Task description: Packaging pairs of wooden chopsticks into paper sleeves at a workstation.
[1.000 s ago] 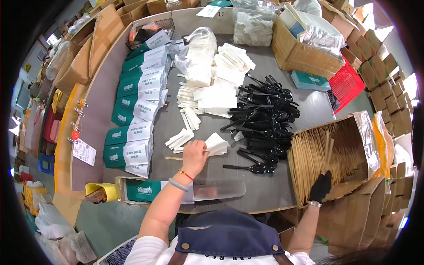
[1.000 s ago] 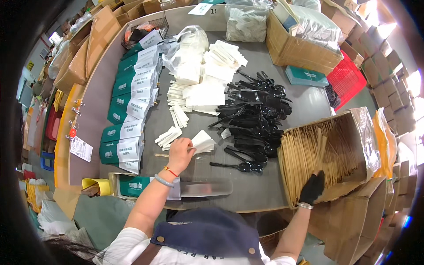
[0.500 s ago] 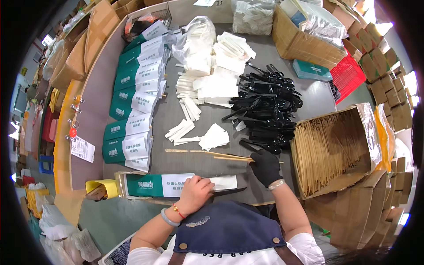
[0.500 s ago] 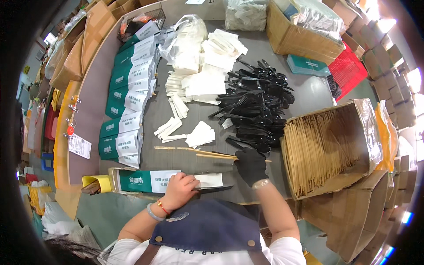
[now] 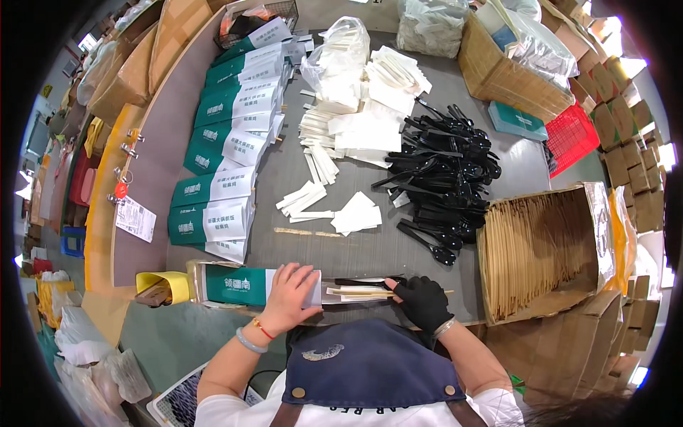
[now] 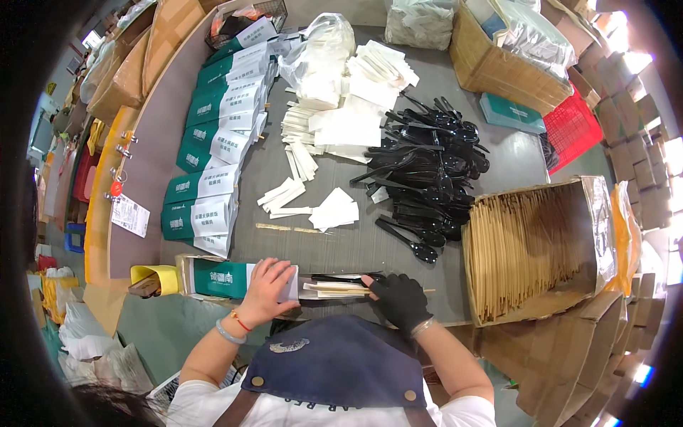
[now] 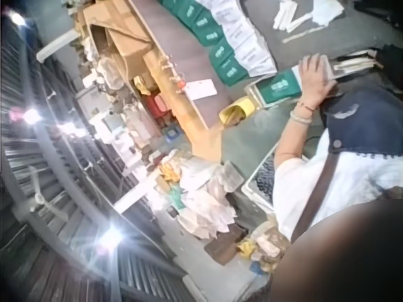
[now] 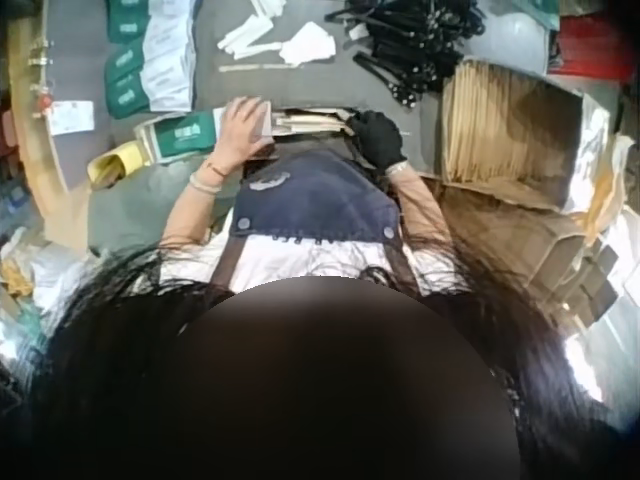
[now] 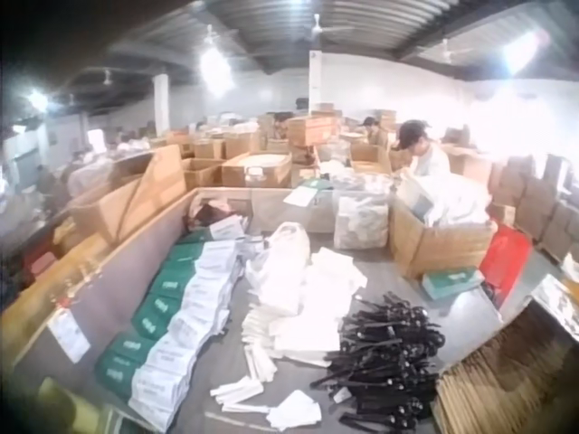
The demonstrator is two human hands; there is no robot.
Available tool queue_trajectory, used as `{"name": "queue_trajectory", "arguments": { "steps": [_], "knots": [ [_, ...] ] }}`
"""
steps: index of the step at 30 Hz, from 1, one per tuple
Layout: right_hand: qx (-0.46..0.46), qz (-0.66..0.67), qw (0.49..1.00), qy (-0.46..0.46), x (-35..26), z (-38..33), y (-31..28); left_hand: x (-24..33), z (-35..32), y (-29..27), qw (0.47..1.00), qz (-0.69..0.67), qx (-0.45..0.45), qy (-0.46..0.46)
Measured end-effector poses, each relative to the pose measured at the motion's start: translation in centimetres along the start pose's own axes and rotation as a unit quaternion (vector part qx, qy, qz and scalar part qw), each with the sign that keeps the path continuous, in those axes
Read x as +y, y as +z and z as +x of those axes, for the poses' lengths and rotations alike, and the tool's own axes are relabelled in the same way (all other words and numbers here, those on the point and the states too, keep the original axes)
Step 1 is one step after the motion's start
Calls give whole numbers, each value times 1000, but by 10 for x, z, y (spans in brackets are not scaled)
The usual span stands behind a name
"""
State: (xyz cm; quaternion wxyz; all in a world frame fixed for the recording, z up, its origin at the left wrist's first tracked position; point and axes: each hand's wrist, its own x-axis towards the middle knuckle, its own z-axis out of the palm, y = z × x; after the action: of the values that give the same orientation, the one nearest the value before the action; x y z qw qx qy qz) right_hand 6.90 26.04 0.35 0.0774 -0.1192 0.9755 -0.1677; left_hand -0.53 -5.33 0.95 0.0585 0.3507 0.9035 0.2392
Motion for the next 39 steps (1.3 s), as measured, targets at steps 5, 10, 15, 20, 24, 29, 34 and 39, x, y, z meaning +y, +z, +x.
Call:
{"name": "queue_trajectory", "arguments": {
  "steps": [5,10,15,20,24,29,34,39],
  "knots": [
    [85,182,970,-139,-39,37,26,17,19,29,999,-43,-9,27],
    [73,178,975,107,8,9,28,26,27,19,1000,-6,-6,26],
    [47,380,920,81,-51,36,49,29,36,38,998,3,23,57],
    [153,76,985,5,-37,34,11,31,48,18,992,46,-45,104],
    [59,56,997,-1,-33,36,3,34,67,1,975,70,-170,129],
    [156,9,985,67,-8,14,-44,-11,80,-68,983,32,-126,133],
    [112,25,988,99,-7,8,-40,-49,38,-49,983,170,63,5],
    [41,26,994,95,-28,16,-34,-10,-2,41,969,22,107,-223]
  ]
}}
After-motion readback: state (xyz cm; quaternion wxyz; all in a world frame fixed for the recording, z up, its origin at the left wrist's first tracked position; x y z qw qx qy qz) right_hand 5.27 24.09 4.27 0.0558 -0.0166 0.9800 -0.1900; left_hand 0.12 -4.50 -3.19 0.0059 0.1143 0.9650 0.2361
